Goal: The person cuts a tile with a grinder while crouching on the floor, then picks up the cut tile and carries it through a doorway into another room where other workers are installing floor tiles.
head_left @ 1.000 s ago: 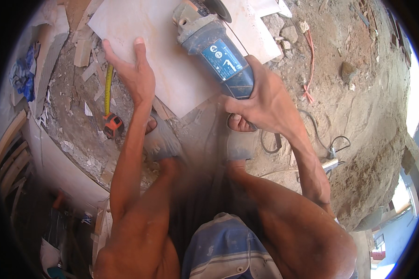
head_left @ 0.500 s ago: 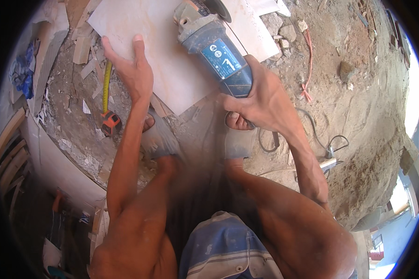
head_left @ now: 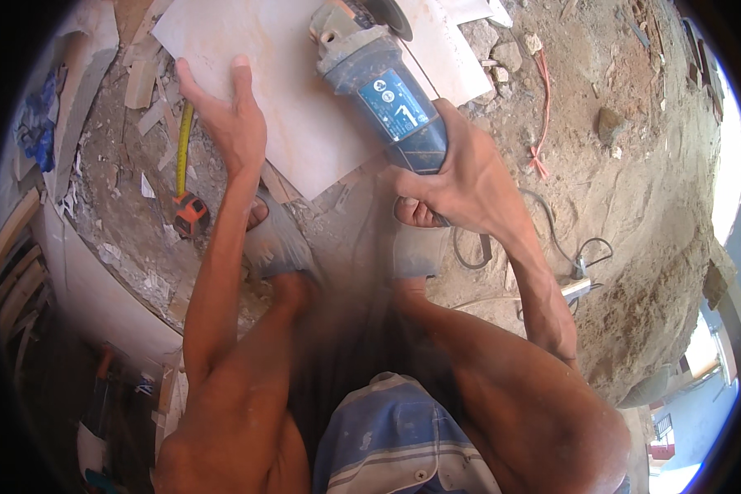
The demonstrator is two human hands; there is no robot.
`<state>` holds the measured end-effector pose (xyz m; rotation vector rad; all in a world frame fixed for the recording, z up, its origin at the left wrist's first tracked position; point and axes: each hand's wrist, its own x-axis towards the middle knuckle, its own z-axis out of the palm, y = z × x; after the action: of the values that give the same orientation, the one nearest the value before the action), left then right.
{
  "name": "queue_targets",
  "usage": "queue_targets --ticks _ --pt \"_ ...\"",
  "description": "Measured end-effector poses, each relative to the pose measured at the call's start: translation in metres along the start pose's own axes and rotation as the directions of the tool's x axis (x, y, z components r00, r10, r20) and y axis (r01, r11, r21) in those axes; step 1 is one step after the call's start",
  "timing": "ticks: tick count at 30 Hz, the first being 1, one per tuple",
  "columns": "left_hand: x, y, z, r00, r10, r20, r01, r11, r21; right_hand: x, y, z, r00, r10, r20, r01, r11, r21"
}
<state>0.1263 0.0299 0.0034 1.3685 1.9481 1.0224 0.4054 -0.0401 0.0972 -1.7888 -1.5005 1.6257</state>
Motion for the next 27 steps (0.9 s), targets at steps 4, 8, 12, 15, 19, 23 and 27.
queue_targets --ticks 4,8,12,15,19,23,27 --pt "0.0 -0.002 -0.001 1.0 0.019 -0.001 -0.019 0.999 0.029 -0.002 -0.003 -0.001 1.0 0.006 0.019 -0.007 0.999 0.052" --pt "-0.001 0.003 -0.001 1.0 -0.005 0.011 0.005 1.0 0.017 -0.006 -0.002 0.0 0.999 0.026 0.025 -0.028 0.995 0.097" --pt "-0.002 0.006 0.001 1.0 -0.006 -0.013 0.006 0.999 -0.034 -0.007 -0.01 -0.004 0.987 0.129 0.096 -0.142 0.98 0.138" --pt "-0.003 0.009 0.002 1.0 -0.018 -0.02 0.017 0.999 -0.047 -0.008 -0.009 -0.004 0.986 0.141 0.093 -0.154 0.977 0.148" --pt "-0.003 0.009 0.001 1.0 -0.022 -0.018 0.021 0.999 -0.032 -0.01 -0.009 -0.004 0.982 0.158 0.106 -0.175 0.968 0.178" --pt "-0.002 0.007 0.002 1.0 -0.007 -0.023 0.006 0.999 -0.036 -0.01 -0.006 -0.004 0.98 0.165 0.113 -0.184 0.964 0.192" --pt "-0.002 0.006 0.002 1.0 -0.012 -0.024 0.012 0.999 -0.032 -0.011 -0.005 -0.003 0.976 0.181 0.125 -0.205 0.954 0.219"
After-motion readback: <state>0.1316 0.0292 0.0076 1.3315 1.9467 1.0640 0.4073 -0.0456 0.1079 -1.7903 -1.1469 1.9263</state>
